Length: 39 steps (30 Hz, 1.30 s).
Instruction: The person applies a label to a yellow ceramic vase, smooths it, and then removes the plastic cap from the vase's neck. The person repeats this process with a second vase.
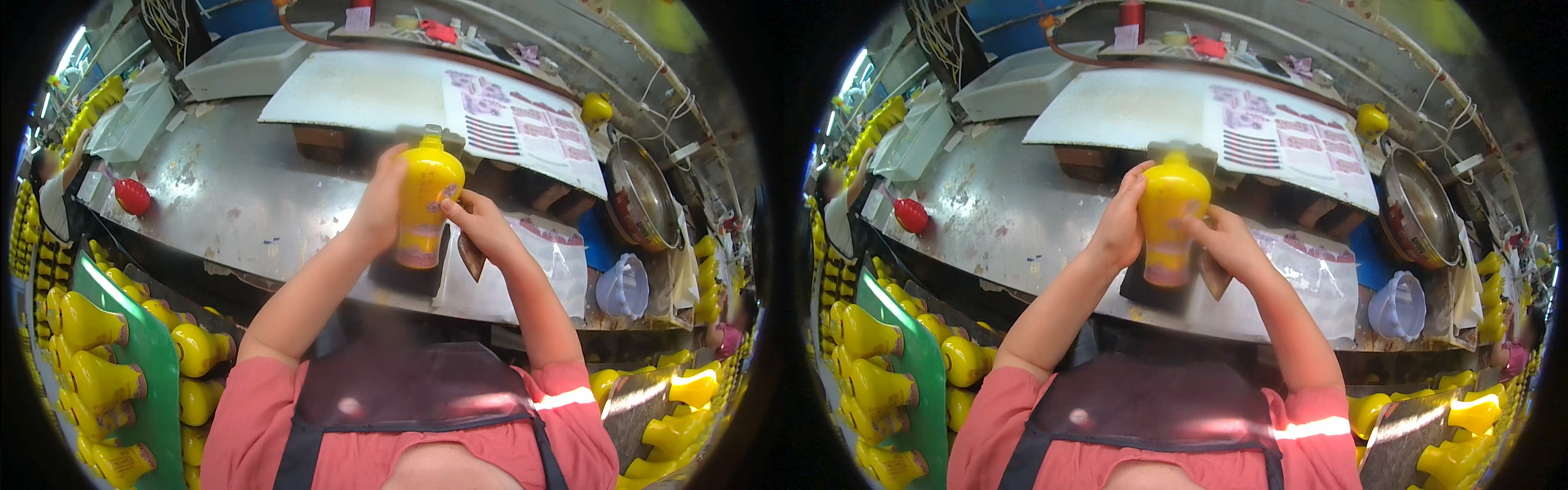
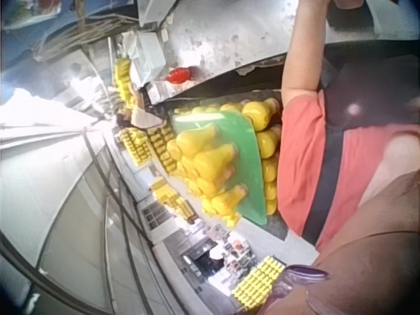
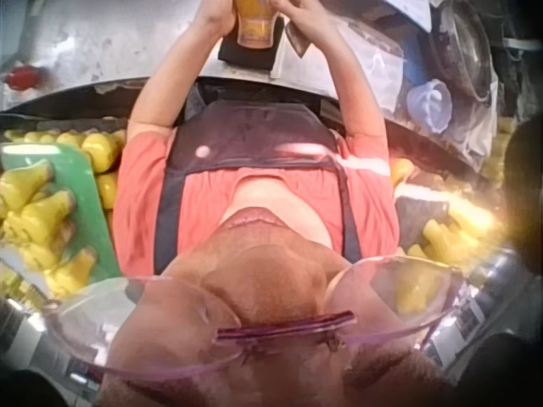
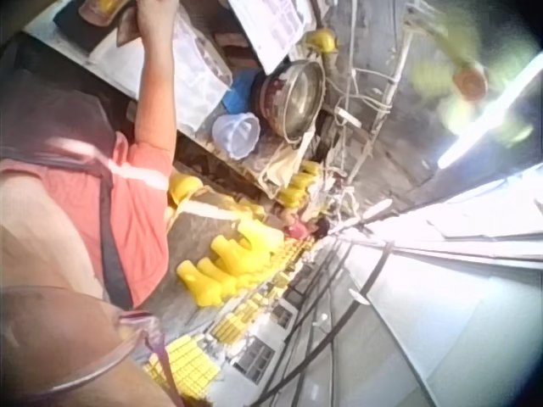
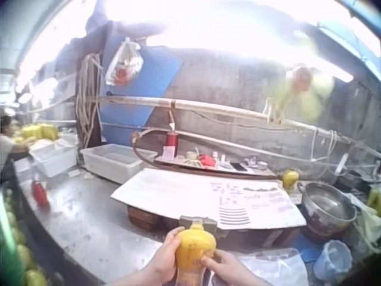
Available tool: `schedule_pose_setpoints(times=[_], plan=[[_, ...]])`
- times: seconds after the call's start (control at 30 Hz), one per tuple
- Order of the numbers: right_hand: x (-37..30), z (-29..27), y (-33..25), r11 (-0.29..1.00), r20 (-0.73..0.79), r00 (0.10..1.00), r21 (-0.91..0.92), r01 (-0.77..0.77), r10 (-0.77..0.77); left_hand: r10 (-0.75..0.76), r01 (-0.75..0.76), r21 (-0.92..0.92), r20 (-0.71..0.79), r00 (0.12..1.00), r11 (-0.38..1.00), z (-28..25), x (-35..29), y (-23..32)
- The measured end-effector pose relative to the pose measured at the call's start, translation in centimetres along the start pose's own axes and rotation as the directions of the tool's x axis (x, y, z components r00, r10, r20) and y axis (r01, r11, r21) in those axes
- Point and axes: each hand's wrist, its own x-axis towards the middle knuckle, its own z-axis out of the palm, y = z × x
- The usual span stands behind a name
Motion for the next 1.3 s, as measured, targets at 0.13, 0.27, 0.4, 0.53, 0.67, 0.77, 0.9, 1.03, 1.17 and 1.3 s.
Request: schedule_pose_setpoints(times=[0.13, 0.27, 0.4, 0.53, 0.67, 0.77, 0.9, 1.03, 1.17, 1.3], plan=[[1.7, 0.7, 1.7, 0.987, -0.178, 0.982, -0.156, 0.036, -0.064, -0.008, 0.019, 0.126, -0.085, 0.996, 0.992, -2.0, 1.3, -1.5], [3.5, 1.2, 1.3, 0.988, -0.250, 0.962, -0.138, 0.076, -0.109, 0.095, -0.061, 0.288, -0.107, 0.990, 0.956, -2.2, 3.4, -1.7], [4.0, 1.5, 0.6, 0.933, -0.235, 0.950, -0.341, 0.116, -0.204, 0.363, -0.168, 0.807, -0.060, 0.930, 0.566, -1.5, 4.5, -2.4], [4.0, 1.5, 0.7, 0.944, -0.264, 0.951, -0.321, 0.071, -0.162, 0.408, -0.255, 0.822, 0.031, 0.913, 0.509, -1.7, 5.1, -3.2], [4.2, 1.6, 0.9, 0.947, -0.279, 0.946, -0.312, 0.072, -0.164, 0.464, -0.327, 0.820, 0.086, 0.882, 0.470, -2.0, 5.3, -3.7], [4.1, 1.6, 0.5, 0.945, -0.282, 0.946, -0.320, 0.062, -0.158, 0.438, -0.329, 0.766, 0.069, 0.896, 0.553, -2.2, 5.2, -3.3], [3.8, 1.4, -0.3, 0.890, -0.275, 0.939, -0.451, 0.065, -0.208, 0.339, -0.212, 0.765, -0.010, 0.941, 0.609, -1.5, 5.4, -2.6], [4.0, 1.5, -0.5, 0.872, -0.274, 0.936, -0.486, 0.064, -0.222, 0.321, -0.178, 0.841, 0.006, 0.947, 0.511, -1.0, 5.4, -2.2], [4.3, 1.7, 0.0, 0.860, -0.292, 0.910, -0.496, 0.118, -0.293, 0.340, -0.229, 0.810, 0.039, 0.939, 0.540, -1.5, 5.6, -2.5], [4.2, 1.8, 0.4, 0.857, -0.299, 0.905, -0.501, 0.120, -0.301, 0.364, -0.262, 0.798, 0.057, 0.930, 0.543, -2.1, 5.7, -2.8]])
